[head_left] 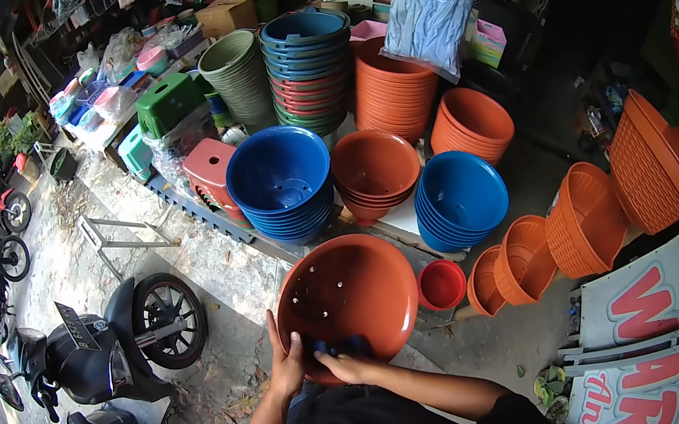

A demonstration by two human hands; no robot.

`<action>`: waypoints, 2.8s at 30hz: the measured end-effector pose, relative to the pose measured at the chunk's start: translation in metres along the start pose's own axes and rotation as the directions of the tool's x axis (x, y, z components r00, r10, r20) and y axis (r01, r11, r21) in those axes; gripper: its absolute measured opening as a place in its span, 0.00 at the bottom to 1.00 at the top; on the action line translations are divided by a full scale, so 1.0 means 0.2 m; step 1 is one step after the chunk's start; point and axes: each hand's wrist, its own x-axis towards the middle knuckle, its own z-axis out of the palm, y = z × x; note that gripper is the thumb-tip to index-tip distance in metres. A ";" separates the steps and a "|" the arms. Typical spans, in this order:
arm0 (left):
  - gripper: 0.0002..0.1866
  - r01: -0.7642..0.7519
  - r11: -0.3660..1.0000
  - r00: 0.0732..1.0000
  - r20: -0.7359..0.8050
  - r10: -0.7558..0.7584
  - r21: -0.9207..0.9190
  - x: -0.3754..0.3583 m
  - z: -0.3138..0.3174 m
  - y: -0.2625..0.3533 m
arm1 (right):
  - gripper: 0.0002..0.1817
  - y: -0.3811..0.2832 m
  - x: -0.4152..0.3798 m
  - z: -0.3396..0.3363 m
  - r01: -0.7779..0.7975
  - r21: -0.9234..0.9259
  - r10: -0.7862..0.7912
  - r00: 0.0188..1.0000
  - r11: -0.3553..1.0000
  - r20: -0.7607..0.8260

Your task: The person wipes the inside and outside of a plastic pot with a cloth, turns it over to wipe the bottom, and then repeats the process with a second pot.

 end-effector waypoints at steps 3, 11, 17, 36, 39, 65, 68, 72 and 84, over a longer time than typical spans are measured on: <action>0.32 0.068 0.991 0.997 0.037 -0.073 0.115 -0.02 -0.03 -0.05 | 0.26 -0.11 0.07 -0.02 0.052 0.713 -0.082 0.997 0.700 0.007; 0.33 0.136 0.955 0.964 0.187 -0.188 0.263 -0.07 -0.06 -0.15 | 0.27 -0.40 0.09 -0.55 0.000 0.997 -0.274 0.961 0.077 0.022; 0.44 -0.076 0.951 0.986 0.166 0.026 0.301 -0.11 0.03 0.07 | 0.35 -0.28 -0.02 -0.78 0.245 0.952 0.051 0.969 -0.184 -0.240; 0.44 -0.053 0.995 0.995 -0.085 0.046 -0.084 0.01 0.01 -0.15 | 0.42 -0.08 -0.37 -0.09 0.350 -0.457 -0.521 0.786 0.818 -0.333; 0.42 0.006 0.992 0.994 -0.105 -0.019 -0.129 -0.01 0.07 -0.05 | 0.40 -0.13 -0.34 0.04 0.313 -0.526 -0.539 0.762 0.791 -0.358; 0.40 0.185 0.976 0.971 0.134 -0.199 0.112 0.09 -0.08 0.39 | 0.15 0.21 -0.42 -0.41 0.319 -0.926 -0.862 0.506 0.201 -0.013; 0.37 0.047 0.996 0.997 0.050 -0.051 0.079 0.09 -0.01 0.27 | 0.15 0.19 -0.39 -0.34 0.295 -0.908 -0.856 0.503 0.299 -0.119; 0.35 -0.053 0.984 0.975 -0.204 0.088 0.168 -0.05 0.15 -0.18 | 0.16 0.17 -0.32 -0.20 0.232 -0.856 -0.801 0.524 0.462 -0.291; 0.17 0.247 0.946 0.969 -0.023 -0.247 0.212 -0.08 -0.02 -0.36 | 0.19 0.22 -0.33 -0.18 0.238 -0.835 -0.738 0.622 0.497 -0.261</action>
